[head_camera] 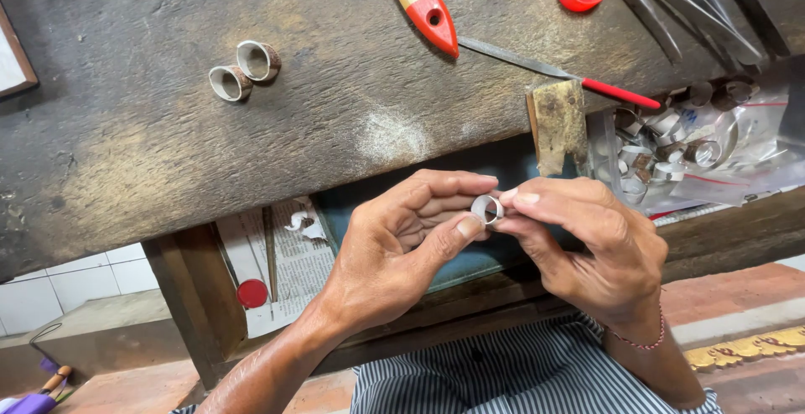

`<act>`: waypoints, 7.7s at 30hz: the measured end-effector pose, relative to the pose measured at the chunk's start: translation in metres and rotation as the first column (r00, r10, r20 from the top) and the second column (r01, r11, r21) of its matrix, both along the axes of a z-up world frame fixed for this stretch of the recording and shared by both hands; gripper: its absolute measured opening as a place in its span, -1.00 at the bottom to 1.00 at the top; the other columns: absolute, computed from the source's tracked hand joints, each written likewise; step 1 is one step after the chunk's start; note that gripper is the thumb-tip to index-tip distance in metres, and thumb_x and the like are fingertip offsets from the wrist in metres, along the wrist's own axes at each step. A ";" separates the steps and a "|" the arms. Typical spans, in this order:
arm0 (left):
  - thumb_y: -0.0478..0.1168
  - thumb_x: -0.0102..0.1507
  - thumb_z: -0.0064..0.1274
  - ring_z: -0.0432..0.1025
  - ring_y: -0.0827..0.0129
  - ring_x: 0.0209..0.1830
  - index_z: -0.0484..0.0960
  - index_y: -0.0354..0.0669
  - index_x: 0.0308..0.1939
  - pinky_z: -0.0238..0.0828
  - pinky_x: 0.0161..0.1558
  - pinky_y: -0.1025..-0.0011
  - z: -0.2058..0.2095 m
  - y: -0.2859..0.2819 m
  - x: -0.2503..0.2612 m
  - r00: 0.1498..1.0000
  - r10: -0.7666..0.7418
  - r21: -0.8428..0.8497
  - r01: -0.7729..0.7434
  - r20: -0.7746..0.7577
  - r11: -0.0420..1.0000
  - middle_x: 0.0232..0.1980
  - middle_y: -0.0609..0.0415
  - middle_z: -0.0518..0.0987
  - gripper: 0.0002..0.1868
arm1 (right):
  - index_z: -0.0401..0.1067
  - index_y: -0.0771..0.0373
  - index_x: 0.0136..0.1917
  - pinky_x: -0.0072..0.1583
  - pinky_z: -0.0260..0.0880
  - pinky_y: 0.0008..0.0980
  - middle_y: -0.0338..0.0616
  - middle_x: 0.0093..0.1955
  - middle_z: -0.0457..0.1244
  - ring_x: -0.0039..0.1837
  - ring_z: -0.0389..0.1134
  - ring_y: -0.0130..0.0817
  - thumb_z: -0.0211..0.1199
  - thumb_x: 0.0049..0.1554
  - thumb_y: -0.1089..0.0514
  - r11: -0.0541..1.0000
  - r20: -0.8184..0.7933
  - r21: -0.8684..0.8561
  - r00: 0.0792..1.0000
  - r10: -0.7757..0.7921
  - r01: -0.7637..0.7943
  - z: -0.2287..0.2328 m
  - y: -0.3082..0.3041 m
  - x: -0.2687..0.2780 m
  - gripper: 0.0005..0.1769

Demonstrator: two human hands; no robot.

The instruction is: Filing a metal ring component and cleaning it with a brush at a jewelry workbench

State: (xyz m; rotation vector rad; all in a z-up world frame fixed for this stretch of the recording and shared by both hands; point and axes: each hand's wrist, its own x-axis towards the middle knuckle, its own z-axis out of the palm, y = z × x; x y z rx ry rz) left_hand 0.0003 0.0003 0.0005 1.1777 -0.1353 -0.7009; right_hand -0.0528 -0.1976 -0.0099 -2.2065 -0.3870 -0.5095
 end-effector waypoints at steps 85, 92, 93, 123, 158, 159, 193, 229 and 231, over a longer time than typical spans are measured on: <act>-0.43 0.37 0.20 0.40 0.10 -0.12 0.52 -0.36 0.17 0.43 0.02 0.22 0.018 0.039 0.011 0.397 -0.131 0.371 -0.620 0.908 0.691 0.03 -0.16 0.40 -0.70 | 0.40 0.68 0.40 0.10 0.34 -0.29 0.35 0.05 0.18 -0.13 0.27 -0.15 -0.06 0.38 0.65 0.948 -0.231 -0.263 0.942 -0.242 0.179 0.051 -0.042 0.001 -0.62; -0.42 0.40 0.19 0.39 0.12 -0.11 0.51 -0.32 0.25 0.44 0.03 0.24 0.013 0.035 0.012 0.388 -0.142 0.376 -0.633 0.911 0.677 0.01 -0.14 0.42 -0.66 | 0.24 0.47 0.27 -0.27 0.29 -0.59 0.11 0.03 0.38 -0.46 0.23 -0.51 -0.14 0.32 0.40 0.963 -0.334 0.074 0.917 -0.220 0.258 0.029 0.035 -0.018 -0.72; -0.42 0.40 0.19 0.39 0.12 -0.11 0.51 -0.32 0.25 0.44 0.03 0.24 0.012 0.035 0.012 0.390 -0.143 0.377 -0.630 0.910 0.679 0.01 -0.14 0.42 -0.66 | 0.24 0.47 0.27 -0.27 0.29 -0.59 0.11 0.03 0.38 -0.46 0.23 -0.51 -0.14 0.32 0.40 0.962 -0.335 0.073 0.915 -0.224 0.262 0.024 0.037 -0.018 -0.72; -0.35 0.36 0.21 0.44 0.13 -0.06 0.56 -0.35 0.09 0.49 0.07 0.27 0.016 0.031 0.020 0.416 -0.102 0.369 -0.633 0.904 0.681 -0.03 -0.14 0.48 -0.74 | 0.22 0.39 0.51 0.12 0.35 -0.48 -0.16 -0.15 0.28 -0.18 0.31 -0.42 -0.08 0.37 0.32 0.996 -0.343 -0.069 0.939 0.034 -0.062 0.006 0.019 0.003 -0.54; -0.31 0.34 0.10 0.39 0.16 -0.41 0.58 -0.36 -0.17 0.20 -0.33 0.26 0.018 0.024 0.031 0.388 -0.084 0.347 -0.681 0.918 0.645 -0.22 -0.10 0.53 -0.88 | 0.38 0.21 0.42 -0.27 0.19 -0.48 -0.28 -0.29 0.02 -0.36 -0.07 -0.38 0.07 0.31 0.44 0.968 -0.340 -0.240 0.940 -0.011 -0.075 0.035 0.023 0.011 -0.55; -0.31 0.34 0.10 0.39 0.16 -0.41 0.58 -0.36 -0.17 0.20 -0.33 0.26 0.018 0.024 0.032 0.390 -0.084 0.348 -0.679 0.917 0.646 -0.22 -0.10 0.53 -0.88 | 0.38 0.21 0.42 -0.27 0.19 -0.48 -0.28 -0.29 0.02 -0.36 -0.07 -0.38 0.07 0.31 0.44 0.968 -0.342 -0.240 0.940 -0.013 -0.074 0.034 0.021 0.013 -0.55; -0.29 0.36 0.04 0.38 0.15 -0.43 0.58 -0.36 -0.18 0.14 -0.38 0.23 0.014 0.028 0.035 0.367 -0.147 0.372 -0.676 0.919 0.636 -0.20 -0.09 0.53 -0.86 | 0.42 0.41 0.31 -0.27 0.21 -0.46 -0.16 -0.27 0.15 -0.38 0.04 -0.43 0.07 0.29 0.43 0.983 -0.287 -0.170 0.958 0.019 -0.070 0.027 0.040 0.024 -0.66; -0.27 0.35 0.08 0.40 0.14 -0.39 0.58 -0.31 -0.15 0.28 -0.32 0.24 0.012 0.028 0.033 0.361 -0.137 0.361 -0.677 0.922 0.641 -0.21 -0.06 0.51 -0.87 | 0.41 0.30 0.36 -0.24 0.19 -0.52 -0.24 -0.32 0.06 -0.38 -0.01 -0.45 0.10 0.28 0.39 0.986 -0.362 -0.143 0.932 0.025 -0.082 0.034 0.023 0.015 -0.62; -0.28 0.36 0.06 0.39 0.14 -0.41 0.57 -0.31 -0.17 0.26 -0.33 0.24 0.011 0.028 0.035 0.365 -0.135 0.362 -0.680 0.921 0.638 -0.21 -0.06 0.50 -0.87 | 0.41 0.28 0.36 -0.29 0.12 -0.52 -0.24 -0.32 -0.02 -0.37 -0.07 -0.43 0.12 0.27 0.38 0.986 -0.383 -0.141 0.923 0.029 -0.090 0.034 0.023 0.017 -0.61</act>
